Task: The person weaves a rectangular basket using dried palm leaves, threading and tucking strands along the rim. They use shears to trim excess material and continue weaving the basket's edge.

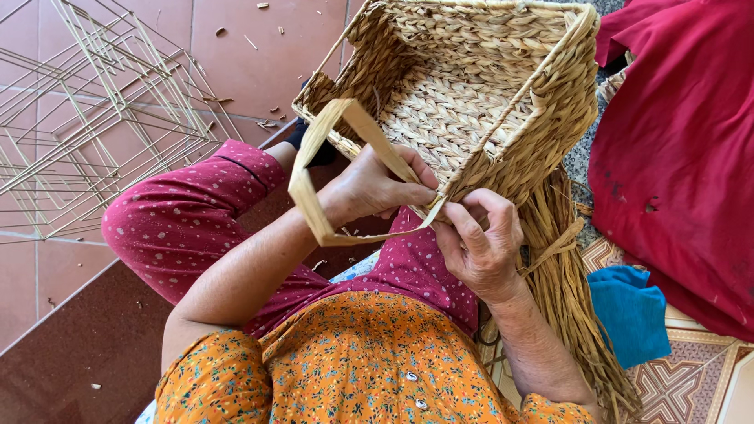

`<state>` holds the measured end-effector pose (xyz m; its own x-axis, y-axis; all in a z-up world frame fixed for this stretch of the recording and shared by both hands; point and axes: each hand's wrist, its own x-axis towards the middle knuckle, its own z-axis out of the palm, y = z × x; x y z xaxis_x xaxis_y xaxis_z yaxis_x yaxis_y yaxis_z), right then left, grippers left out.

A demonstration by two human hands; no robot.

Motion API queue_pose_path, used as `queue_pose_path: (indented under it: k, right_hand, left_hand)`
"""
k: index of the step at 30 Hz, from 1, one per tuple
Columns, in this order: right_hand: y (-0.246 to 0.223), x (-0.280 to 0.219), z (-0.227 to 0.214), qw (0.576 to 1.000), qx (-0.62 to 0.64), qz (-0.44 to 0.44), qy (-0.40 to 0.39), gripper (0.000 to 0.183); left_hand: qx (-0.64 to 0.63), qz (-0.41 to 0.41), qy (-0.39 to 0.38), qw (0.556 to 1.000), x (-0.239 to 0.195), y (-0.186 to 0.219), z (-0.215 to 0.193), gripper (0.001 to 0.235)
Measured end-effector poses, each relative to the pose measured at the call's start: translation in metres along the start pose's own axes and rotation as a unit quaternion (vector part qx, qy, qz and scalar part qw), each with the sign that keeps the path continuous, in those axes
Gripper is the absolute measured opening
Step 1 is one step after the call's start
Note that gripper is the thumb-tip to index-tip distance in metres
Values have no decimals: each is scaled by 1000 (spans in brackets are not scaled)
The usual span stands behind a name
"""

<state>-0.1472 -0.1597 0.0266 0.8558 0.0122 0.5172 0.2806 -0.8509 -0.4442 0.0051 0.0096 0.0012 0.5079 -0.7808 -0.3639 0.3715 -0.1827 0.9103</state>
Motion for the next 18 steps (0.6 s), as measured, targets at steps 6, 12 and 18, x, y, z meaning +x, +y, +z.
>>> queue_pose_path:
  k: [6,12,18]
  right_hand:
    - [-1,2,-2,1000,4,3,-10,40]
    - [-3,2,-1,1000,17,10,5,40]
    - [-1,1,1,1000,22,15,14,40]
  left_hand:
    - [25,156,-50,986,22,-18,2,16]
    - [-48,-23,-24,998,3,-2,-3,18]
    - [-95,-16,-33,995,5,3,-2,24]
